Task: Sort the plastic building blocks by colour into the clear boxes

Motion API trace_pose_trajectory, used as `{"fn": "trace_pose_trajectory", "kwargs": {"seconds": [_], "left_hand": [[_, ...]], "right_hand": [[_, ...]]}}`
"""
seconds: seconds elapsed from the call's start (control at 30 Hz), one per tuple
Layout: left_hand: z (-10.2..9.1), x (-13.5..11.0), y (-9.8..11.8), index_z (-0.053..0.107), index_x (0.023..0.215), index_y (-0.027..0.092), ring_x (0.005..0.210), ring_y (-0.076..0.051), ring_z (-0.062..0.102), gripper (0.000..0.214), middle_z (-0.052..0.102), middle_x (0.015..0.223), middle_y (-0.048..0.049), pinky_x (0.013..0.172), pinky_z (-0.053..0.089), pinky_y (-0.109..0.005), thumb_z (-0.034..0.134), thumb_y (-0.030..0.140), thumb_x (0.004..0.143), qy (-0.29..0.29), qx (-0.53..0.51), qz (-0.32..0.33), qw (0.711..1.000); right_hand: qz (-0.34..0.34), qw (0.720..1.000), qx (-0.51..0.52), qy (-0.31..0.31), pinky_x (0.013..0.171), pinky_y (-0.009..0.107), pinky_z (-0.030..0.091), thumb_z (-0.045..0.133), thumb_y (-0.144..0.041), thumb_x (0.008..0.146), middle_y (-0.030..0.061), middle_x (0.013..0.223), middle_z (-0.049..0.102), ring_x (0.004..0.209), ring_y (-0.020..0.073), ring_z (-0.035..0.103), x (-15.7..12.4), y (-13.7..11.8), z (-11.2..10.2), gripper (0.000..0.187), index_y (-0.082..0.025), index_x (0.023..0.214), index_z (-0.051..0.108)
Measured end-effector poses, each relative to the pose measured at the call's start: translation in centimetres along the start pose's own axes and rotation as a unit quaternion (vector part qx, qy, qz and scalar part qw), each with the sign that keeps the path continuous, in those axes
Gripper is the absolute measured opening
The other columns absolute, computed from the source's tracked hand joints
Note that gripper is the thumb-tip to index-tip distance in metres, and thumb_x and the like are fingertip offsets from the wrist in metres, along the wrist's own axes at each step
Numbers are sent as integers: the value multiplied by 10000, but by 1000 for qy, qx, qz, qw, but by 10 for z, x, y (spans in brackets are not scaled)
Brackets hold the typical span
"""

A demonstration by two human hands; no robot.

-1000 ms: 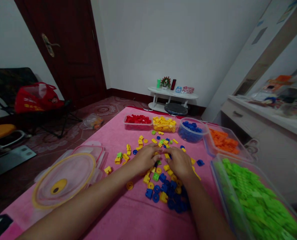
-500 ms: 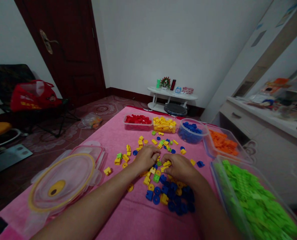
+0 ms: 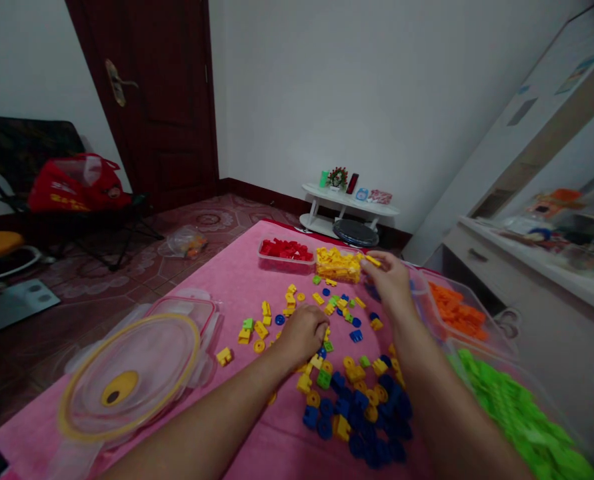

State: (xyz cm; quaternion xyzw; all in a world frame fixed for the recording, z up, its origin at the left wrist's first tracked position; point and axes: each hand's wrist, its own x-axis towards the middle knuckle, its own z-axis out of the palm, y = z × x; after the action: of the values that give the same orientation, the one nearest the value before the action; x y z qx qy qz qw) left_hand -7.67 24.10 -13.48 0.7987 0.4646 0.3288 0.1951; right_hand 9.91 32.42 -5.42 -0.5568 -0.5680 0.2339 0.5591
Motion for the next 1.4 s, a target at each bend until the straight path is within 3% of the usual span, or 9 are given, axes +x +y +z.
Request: {"fn": "trace_pose_trajectory", "kwargs": {"seconds": [0.1,0.2,0.37,0.5,0.8,1.07,1.17,1.27,1.4], "left_hand": [[0,0,0,685,796,173,881,-183,576,239,670,849,-67,869,408,-303,455,114,770,-3,-1,-8,1000],[0,1,-1,682,793,170,873,-185,571,238,666,840,-69,868,403,-306,450,119,776,-2,-1,-13,1000],[3,2,-2,678,776,162,849,-185,571,226,660,810,-73,856,404,-309,455,127,782,3,-1,-8,1000],[3,2,-3,675,765,160,842,-186,573,224,659,809,-78,852,400,-312,453,139,794,3,-2,-3,1000],[4,2,-3,671,759,166,834,-184,570,217,665,815,-66,837,396,-308,458,153,803,12,-5,5,1000],[3,1,-2,673,764,161,840,-179,558,222,657,824,-62,827,396,-303,456,129,795,16,-6,6,1000],[4,1,-3,671,768,162,840,-177,555,217,654,819,-58,829,391,-303,459,124,793,22,-6,10,1000],[5,0,-4,667,767,162,841,-175,554,210,653,819,-56,835,388,-303,462,125,793,22,-5,14,1000],[5,0,-5,661,753,162,839,-174,555,200,654,814,-55,843,386,-304,467,120,785,20,0,18,1000]], "right_hand": [[-58,968,-240,-36,638,280,493,596,-334,714,75,870,678,714,169,628,53,13,7,351,-151,1011,635],[-69,940,-325,-76,767,332,473,639,-228,656,83,864,695,805,213,633,80,24,16,273,-166,916,696],[-94,929,-334,-131,869,333,434,574,-175,695,85,986,697,926,221,621,80,31,54,299,-193,958,714],[-108,924,-296,-217,817,259,463,567,-126,678,33,924,721,864,175,645,81,33,79,267,-197,870,738],[-84,934,-264,-226,787,293,485,501,-53,656,53,878,722,842,183,649,100,44,64,323,-144,860,733],[-111,923,-324,-172,823,253,429,530,-123,681,62,982,696,886,166,610,82,40,61,326,-166,945,715],[-116,918,-333,-182,767,249,437,539,-170,703,62,871,711,813,168,619,77,36,63,235,-159,837,732],[-123,919,-327,-184,763,250,439,511,-186,741,60,903,713,832,168,625,76,34,66,254,-168,869,729],[-120,920,-315,-199,758,264,454,572,-154,688,56,847,722,796,181,640,74,30,65,198,-166,802,733]]}}
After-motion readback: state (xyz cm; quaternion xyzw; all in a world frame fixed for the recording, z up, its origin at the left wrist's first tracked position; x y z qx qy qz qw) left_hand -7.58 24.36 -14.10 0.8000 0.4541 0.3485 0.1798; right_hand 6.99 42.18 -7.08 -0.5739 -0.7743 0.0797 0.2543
